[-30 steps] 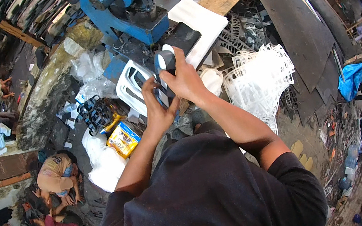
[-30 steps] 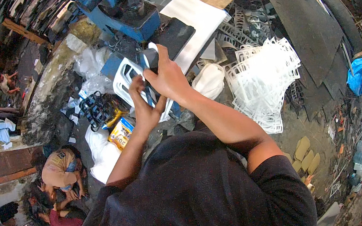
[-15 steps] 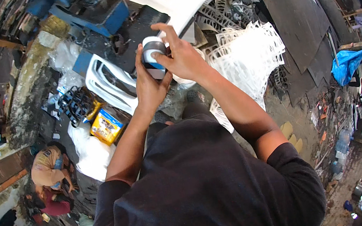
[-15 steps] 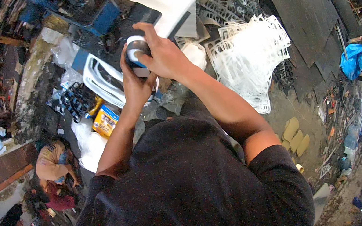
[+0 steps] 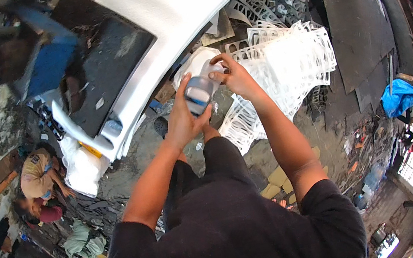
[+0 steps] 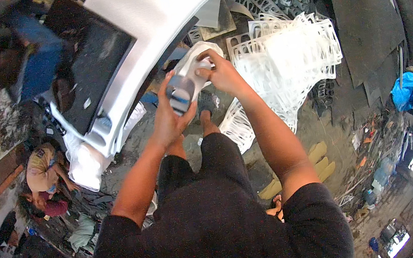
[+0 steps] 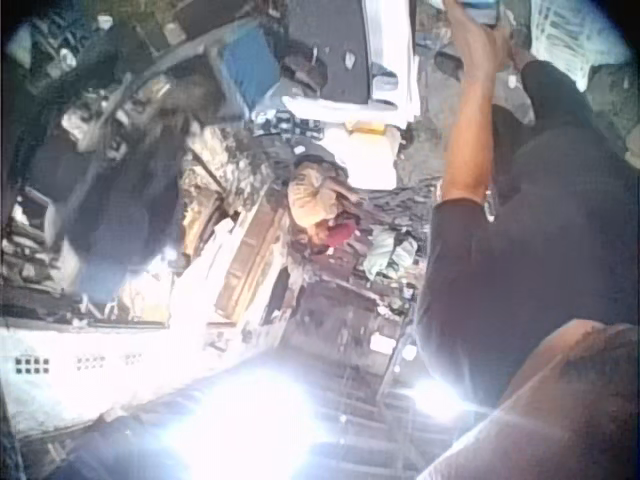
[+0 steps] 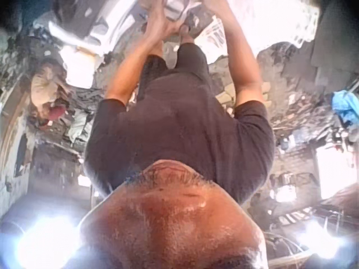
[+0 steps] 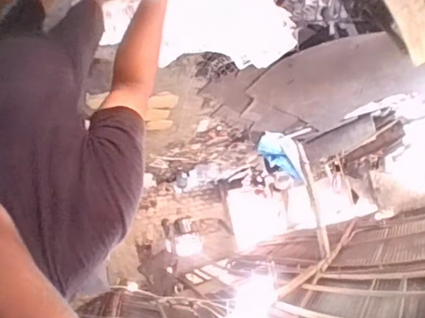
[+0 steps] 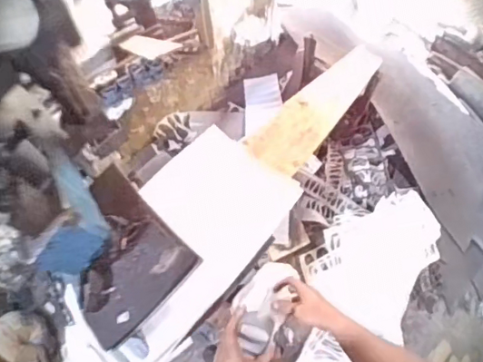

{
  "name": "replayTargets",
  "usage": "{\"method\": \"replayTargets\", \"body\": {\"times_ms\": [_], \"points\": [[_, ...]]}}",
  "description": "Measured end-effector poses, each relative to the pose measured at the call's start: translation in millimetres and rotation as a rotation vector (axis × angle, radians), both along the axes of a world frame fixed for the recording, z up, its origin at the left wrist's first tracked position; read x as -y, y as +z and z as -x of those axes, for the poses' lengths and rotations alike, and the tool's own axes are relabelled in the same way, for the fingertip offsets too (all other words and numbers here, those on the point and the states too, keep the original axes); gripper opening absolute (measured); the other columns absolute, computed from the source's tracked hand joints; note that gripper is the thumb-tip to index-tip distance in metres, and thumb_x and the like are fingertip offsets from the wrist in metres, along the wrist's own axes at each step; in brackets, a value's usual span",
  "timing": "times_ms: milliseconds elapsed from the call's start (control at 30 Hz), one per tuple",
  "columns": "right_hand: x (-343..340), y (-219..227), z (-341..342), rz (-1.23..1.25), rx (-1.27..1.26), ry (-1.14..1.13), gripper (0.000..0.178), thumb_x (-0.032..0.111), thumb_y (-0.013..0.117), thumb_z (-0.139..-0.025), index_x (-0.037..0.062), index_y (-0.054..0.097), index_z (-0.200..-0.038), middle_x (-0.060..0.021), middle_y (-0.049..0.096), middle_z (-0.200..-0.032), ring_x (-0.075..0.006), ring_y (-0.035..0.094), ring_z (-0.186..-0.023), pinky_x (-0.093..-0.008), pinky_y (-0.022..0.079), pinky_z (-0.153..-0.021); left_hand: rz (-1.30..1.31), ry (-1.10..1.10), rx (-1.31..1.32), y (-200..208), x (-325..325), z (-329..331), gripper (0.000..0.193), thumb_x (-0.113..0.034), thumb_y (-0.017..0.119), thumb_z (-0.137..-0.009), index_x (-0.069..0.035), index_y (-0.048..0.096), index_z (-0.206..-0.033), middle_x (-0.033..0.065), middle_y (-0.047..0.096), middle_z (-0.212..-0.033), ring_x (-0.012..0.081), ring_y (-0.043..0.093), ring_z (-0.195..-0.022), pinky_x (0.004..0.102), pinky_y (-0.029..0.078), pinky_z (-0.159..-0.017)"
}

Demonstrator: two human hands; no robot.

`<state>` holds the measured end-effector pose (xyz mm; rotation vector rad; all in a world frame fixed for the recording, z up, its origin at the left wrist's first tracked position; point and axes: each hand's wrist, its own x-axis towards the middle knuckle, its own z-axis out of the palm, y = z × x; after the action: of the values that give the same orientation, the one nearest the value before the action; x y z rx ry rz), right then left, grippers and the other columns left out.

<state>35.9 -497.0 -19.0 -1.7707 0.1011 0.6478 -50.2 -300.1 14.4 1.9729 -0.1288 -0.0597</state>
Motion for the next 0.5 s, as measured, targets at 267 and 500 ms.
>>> {"method": "replayTargets", "body": {"times_ms": [267, 500], "points": [[35.3, -271.0, -37.8, 0.145, 0.147, -0.259, 0.056, 0.009, 0.065, -0.086, -0.0003, 0.039, -0.135, -0.0291, 0.054, -0.128, -0.0383, 0.053, -0.121, -0.0401, 0.039, -0.104, -0.073, -0.09, -0.642, -120.7, -5.7, 13.9, 0.109, -0.019, 0.077, -0.074, -0.008, 0.005, -0.154, 0.0222, 0.059, -0.125, 0.0392, 0.06, -0.114, 0.0419, 0.049, -0.095], [54.3, -374.0, -61.0, 0.395, 0.128, 0.083, 0.06, 0.013, 0.068, -0.082, -0.0021, 0.042, -0.134, -0.0271, 0.056, -0.129, -0.0396, 0.055, -0.12, -0.0403, 0.042, -0.1, -0.043, -0.24, -1.111, -334.6, 57.7, 0.7, 0.125, -0.025, 0.079, -0.064, -0.009, -0.006, -0.155, 0.0283, 0.061, -0.119, 0.0415, 0.064, -0.104, 0.0431, 0.051, -0.089]]}}
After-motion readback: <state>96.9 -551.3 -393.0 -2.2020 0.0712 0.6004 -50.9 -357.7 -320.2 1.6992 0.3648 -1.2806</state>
